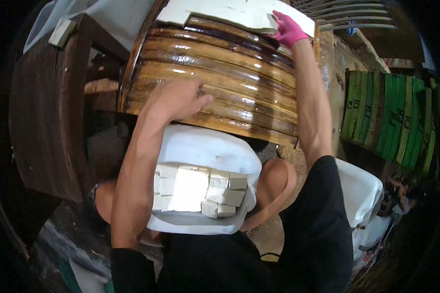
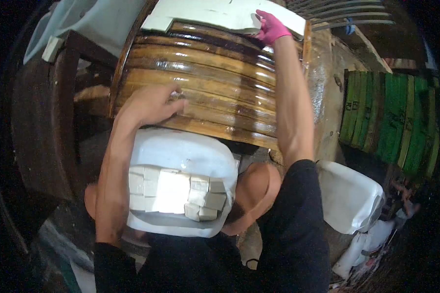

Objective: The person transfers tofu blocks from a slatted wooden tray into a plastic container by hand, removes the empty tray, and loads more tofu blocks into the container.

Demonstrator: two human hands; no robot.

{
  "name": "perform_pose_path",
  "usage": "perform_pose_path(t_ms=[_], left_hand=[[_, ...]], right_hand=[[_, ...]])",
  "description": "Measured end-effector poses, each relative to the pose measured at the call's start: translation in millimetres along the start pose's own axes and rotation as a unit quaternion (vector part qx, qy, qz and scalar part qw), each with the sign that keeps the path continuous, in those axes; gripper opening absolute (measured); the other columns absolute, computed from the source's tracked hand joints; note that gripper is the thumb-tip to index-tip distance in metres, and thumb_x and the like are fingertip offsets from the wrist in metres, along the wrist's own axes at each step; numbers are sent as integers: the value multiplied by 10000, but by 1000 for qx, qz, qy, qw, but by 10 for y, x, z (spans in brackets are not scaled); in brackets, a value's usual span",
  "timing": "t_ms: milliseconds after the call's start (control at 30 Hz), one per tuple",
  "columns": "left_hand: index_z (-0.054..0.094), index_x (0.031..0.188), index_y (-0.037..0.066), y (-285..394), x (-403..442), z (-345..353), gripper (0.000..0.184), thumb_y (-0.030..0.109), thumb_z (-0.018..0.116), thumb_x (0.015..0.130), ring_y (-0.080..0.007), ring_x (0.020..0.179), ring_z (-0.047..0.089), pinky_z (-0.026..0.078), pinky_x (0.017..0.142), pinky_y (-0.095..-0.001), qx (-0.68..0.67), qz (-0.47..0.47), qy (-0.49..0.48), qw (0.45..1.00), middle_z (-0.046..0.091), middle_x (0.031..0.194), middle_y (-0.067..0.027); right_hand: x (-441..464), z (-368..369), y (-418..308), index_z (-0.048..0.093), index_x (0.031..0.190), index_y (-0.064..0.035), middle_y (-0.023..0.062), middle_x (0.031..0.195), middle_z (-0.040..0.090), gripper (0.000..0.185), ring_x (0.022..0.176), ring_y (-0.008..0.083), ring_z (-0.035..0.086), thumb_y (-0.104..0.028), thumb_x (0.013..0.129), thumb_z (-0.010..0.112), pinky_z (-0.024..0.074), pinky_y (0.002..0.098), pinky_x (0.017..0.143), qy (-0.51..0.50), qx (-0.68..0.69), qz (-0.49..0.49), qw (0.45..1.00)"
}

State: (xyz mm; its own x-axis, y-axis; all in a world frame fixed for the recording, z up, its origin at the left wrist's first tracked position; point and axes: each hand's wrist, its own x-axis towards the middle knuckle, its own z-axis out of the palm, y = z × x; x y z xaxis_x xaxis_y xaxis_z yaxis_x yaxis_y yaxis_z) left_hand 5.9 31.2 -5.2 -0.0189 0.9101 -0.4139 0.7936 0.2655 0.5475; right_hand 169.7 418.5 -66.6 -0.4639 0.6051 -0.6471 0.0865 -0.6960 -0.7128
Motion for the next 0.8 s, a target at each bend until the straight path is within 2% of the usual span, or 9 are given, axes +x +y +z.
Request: perform_pose_path(t_ms=[100, 167, 200, 267, 333, 400, 467, 633, 800], left_hand=[[643, 1193, 0, 41, 28, -97, 544, 471, 614, 921, -426, 1023, 665, 512, 893, -492, 21, -11, 5, 1000, 693, 1055, -275], [648, 1181, -2, 27, 27, -98, 537, 468, 612, 924, -421, 1021, 668, 515, 890, -488, 21, -3, 10, 1000, 694, 1055, -273], [651, 1174, -3, 4, 59, -90, 536, 469, 613, 925, -417, 1019, 670, 516, 889, -485, 18, 10, -1, 1000, 695, 1055, -271], [655, 1160, -6, -117, 116, -32, 534, 471, 613, 926, -411, 1016, 674, 519, 886, -478, -2, 23, -27, 999, 698, 1053, -266], [660, 1145, -8, -112, 128, -14, 539, 480, 619, 920, -402, 997, 681, 526, 876, -462, 36, 29, -20, 999, 702, 1042, -261], [658, 1156, -5, -117, 148, 12, 556, 493, 629, 908, -394, 992, 683, 530, 871, -451, 32, 31, -2, 999, 705, 1042, -251], [664, 1154, 7, -87, 141, -12, 559, 505, 631, 902, -387, 996, 682, 531, 866, -447, 36, 17, 10, 999, 706, 1044, -244], [716, 1145, 13, 28, 185, -3, 545, 493, 612, 910, -366, 1069, 673, 533, 933, -453, 42, 19, -12, 999, 703, 1142, -218], [697, 1207, 46, 181, 136, -65, 534, 479, 587, 915, -353, 1131, 652, 525, 958, -450, 51, 48, -59, 996, 684, 1224, -182]], right_hand=[[183, -314, 103, 523, 1414, -76, 119, 1425, 552, 669, 1359, 256, 493, 122, 780, 610, 456, 375, 1108, -226, -278, -227, 906], [57, -159, 62, 521, 1418, -40, 120, 1458, 532, 904, 1429, 229, 411, 330, 596, 587, 400, 380, 1150, -186, -439, -278, 834], [660, -448, 18, 597, 1243, -36, 103, 1156, 681, 554, 1067, 251, 646, -129, 722, 764, 539, 406, 892, -340, -429, -494, 676], [351, -535, 42, 595, 1266, -39, 141, 1207, 666, 627, 1146, 253, 619, -106, 681, 811, 532, 383, 940, -147, -664, -502, 534], [-161, -665, 127, 479, 1477, -83, 94, 1489, 504, 784, 1377, 206, 458, 157, 756, 674, 305, 304, 1177, -122, -625, -381, 670], [-840, -601, 420, 470, 1472, -40, 96, 1478, 517, 761, 1361, 190, 467, 133, 764, 688, 320, 315, 1166, -131, -448, -399, 789], [-1789, -256, 588, 514, 1406, 10, 131, 1473, 518, 821, 1415, 230, 426, 270, 637, 634, 285, 351, 1213, -33, -504, -361, 784], [-3766, 448, 1262, 564, 1306, 27, 128, 1233, 652, 457, 1070, 223, 671, -181, 920, 690, 542, 358, 961, 115, -68, -50, 990], [-4626, 1401, 2007, 576, 1286, 5, 94, 1187, 667, 374, 1050, 179, 677, -92, 933, 653, 557, 317, 923, 91, -110, 86, 986]])
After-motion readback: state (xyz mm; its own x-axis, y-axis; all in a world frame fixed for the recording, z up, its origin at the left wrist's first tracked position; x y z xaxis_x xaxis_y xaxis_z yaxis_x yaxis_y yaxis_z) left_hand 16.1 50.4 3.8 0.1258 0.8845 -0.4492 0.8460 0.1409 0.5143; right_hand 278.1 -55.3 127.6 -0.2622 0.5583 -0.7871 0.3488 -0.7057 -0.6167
